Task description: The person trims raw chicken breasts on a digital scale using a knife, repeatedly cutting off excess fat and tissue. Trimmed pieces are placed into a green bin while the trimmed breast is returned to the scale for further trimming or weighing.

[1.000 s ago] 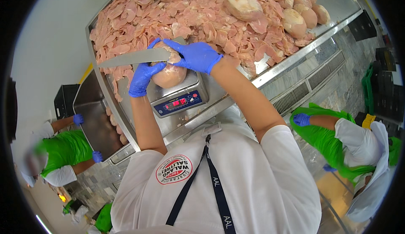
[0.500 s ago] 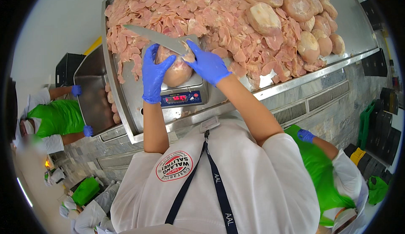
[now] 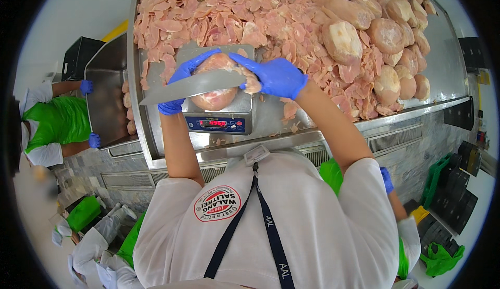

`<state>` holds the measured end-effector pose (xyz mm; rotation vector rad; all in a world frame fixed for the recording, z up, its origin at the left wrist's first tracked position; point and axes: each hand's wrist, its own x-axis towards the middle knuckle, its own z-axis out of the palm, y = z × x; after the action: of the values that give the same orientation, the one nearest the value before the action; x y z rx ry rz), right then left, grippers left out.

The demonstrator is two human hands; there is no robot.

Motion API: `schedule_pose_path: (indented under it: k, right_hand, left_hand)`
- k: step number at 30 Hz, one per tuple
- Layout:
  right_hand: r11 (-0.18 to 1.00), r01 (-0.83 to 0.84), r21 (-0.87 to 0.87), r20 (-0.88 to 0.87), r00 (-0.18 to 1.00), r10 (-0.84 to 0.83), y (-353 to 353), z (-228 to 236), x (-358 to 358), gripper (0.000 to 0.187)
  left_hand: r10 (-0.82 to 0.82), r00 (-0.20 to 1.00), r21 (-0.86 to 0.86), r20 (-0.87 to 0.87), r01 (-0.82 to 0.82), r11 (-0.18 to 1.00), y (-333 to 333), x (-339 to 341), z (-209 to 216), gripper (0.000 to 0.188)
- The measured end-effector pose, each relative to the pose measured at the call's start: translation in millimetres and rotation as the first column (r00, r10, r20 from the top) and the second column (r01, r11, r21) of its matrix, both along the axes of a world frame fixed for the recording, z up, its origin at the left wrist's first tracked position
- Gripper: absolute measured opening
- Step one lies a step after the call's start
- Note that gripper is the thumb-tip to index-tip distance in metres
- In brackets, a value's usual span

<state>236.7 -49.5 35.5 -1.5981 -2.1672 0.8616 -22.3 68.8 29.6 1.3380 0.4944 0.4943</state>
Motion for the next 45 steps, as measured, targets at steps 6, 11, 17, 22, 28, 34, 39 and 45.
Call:
schedule_pose_path:
  k: [6,11,17,22,28,34,39,45]
  right_hand:
    - [0.976,0.205,-0.073,0.027,0.979,-0.204,17,2,-39,0.089]
    - [0.907,0.422,0.005,-0.132,0.899,-0.418,1,-23,-61,0.088]
    - [0.89,0.453,-0.054,-0.106,0.884,-0.456,-23,-8,-55,0.091]
    - [0.963,0.27,-0.002,0.043,0.962,-0.269,-40,15,-17,0.09]
    - [0.982,0.188,0.004,0.14,0.972,-0.187,0,19,-23,0.089]
    - [0.981,0.191,-0.029,0.075,0.979,-0.189,3,20,-21,0.086]
    - [0.994,-0.005,-0.105,0.069,0.998,0.012,-5,40,29,0.083]
    - [0.999,0.034,0.002,-0.012,0.999,-0.034,15,15,10,0.077]
  left_hand:
    - [0.099,0.989,0.117,-0.113,-0.086,0.989,-9,7,14,0.067]
    - [0.361,0.918,0.331,-0.163,-0.294,0.897,-1,12,-25,0.066]
    - [0.381,0.917,0.399,-0.119,-0.307,0.864,-39,16,-7,0.076]
    - [0.111,0.988,0.326,-0.105,-0.071,0.943,-14,4,3,0.079]
    - [0.093,0.991,0.199,-0.095,-0.073,0.977,-7,-3,5,0.08]
    - [0.022,0.997,0.184,-0.076,-0.008,0.983,1,1,10,0.074]
    - [-0.049,0.98,0.449,-0.195,0.134,0.883,16,4,-5,0.07]
    - [-0.086,0.993,0.249,-0.079,0.103,0.963,13,9,-12,0.073]
